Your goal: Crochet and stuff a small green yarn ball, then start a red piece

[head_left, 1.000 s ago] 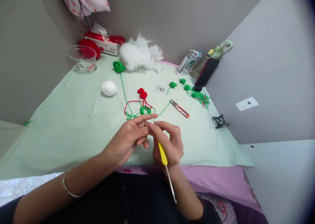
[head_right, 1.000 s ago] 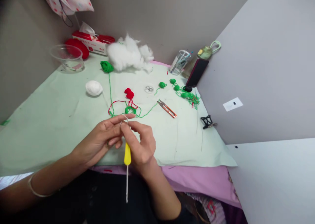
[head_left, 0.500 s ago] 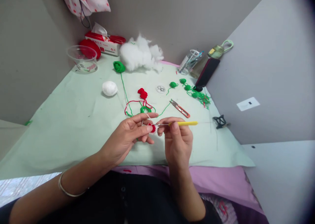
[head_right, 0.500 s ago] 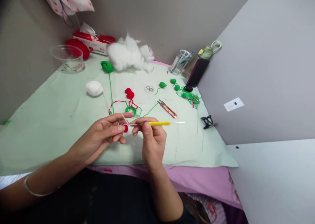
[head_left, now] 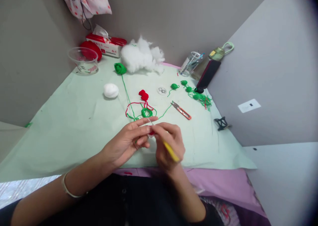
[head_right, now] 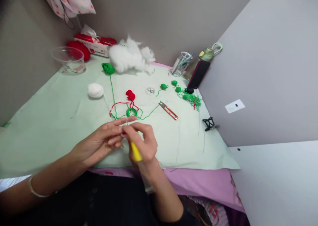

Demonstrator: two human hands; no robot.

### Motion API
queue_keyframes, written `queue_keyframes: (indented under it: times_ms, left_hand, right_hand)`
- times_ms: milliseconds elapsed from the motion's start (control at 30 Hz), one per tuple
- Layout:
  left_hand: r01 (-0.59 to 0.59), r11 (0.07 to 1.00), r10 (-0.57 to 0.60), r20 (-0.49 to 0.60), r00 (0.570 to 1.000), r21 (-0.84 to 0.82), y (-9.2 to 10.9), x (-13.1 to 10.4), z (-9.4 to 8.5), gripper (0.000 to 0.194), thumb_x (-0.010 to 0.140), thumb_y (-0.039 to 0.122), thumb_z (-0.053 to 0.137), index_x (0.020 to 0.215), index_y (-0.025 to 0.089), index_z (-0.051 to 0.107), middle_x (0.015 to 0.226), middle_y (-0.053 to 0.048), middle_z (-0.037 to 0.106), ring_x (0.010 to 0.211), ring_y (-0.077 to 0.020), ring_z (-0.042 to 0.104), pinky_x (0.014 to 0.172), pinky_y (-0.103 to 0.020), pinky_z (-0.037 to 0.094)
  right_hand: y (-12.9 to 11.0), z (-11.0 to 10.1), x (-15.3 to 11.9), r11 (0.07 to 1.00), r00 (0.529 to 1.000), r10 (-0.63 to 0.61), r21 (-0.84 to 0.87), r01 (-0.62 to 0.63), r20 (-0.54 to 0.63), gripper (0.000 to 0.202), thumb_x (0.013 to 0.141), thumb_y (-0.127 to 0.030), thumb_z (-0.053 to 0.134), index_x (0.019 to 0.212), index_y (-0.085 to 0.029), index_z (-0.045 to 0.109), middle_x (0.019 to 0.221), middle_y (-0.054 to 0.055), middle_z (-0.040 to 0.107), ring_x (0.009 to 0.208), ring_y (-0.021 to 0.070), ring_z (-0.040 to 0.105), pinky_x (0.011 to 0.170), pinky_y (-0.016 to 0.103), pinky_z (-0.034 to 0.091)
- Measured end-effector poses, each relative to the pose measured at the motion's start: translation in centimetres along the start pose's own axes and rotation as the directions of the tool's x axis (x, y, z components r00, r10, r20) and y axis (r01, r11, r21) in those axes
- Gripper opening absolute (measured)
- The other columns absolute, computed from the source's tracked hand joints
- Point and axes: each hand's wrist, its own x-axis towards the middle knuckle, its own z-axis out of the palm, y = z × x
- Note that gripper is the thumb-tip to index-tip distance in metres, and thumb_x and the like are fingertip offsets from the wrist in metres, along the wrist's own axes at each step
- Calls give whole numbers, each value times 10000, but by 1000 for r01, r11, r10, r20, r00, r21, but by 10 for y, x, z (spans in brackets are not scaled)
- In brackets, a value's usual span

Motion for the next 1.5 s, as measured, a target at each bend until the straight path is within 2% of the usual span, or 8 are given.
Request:
queue_keyframes:
  times_ms: [167,400,500,567,700,1067,1333,1500]
  left_hand:
    - [-42,999,42,40,998,14,4,0,-1,392,845,171,782,1233,178,735,610,88,424,490,-11,327,534,-132,500]
    - [-181,973,177,36,984,146,-3,-2,6,399,822,196,812,1214,223,744,725,51,579,558,-37,493,566,-162,536]
    - [-91,994,89,36,995,64,-3,3,2,361,834,206,803,1192,184,759,676,53,542,526,-19,446,539,-132,497]
    - [-23,1000,23,30,999,-16,0,5,-2,310,839,195,794,1145,148,778,642,65,484,498,-2,374,518,-114,474]
    - [-70,997,70,8,997,-19,3,5,-3,307,831,173,799,1138,166,789,620,73,451,511,-9,381,555,-120,499]
    - [-176,960,169,49,984,218,3,-2,2,316,844,236,788,1160,241,779,821,37,554,638,-54,525,683,-216,579]
    - [-231,910,247,-3,969,345,3,-4,-1,334,856,240,768,1189,266,766,857,30,581,633,-72,594,671,-225,517]
    - [-251,916,269,-15,963,314,-3,-4,4,406,831,226,799,1231,261,739,829,38,594,639,-69,589,666,-201,498]
  right_hand:
    - [-3,-4,14,808,928,372,491,-325,3,218,1021,-188,517,1006,-241,727,852,18,668,693,135,625,630,309,533]
    - [-3,-1,9,927,964,262,270,-262,34,221,996,-147,556,1057,-252,741,929,40,724,850,171,687,698,324,587]
    - [-2,-1,4,995,998,69,76,-69,3,274,956,-109,619,1139,-273,742,1059,65,718,940,189,700,755,348,599]
    - [-1,-2,5,993,996,78,92,-75,-31,288,955,-97,616,1145,-273,742,1038,61,721,922,185,695,757,349,589]
    - [-2,-6,12,827,921,387,456,-328,-39,232,1013,-172,539,1031,-265,750,867,16,680,692,135,626,639,316,526]
    - [3,-7,15,525,804,559,665,-531,202,188,1015,-314,569,950,-220,718,876,18,711,689,123,653,655,286,541]
    - [-8,-16,14,926,966,242,276,-257,88,230,1033,-163,458,1079,-234,672,936,43,723,775,157,684,699,341,578]
    - [-3,-8,2,995,993,-94,-30,96,66,274,993,-113,500,1196,-225,647,975,82,741,892,199,714,706,345,606]
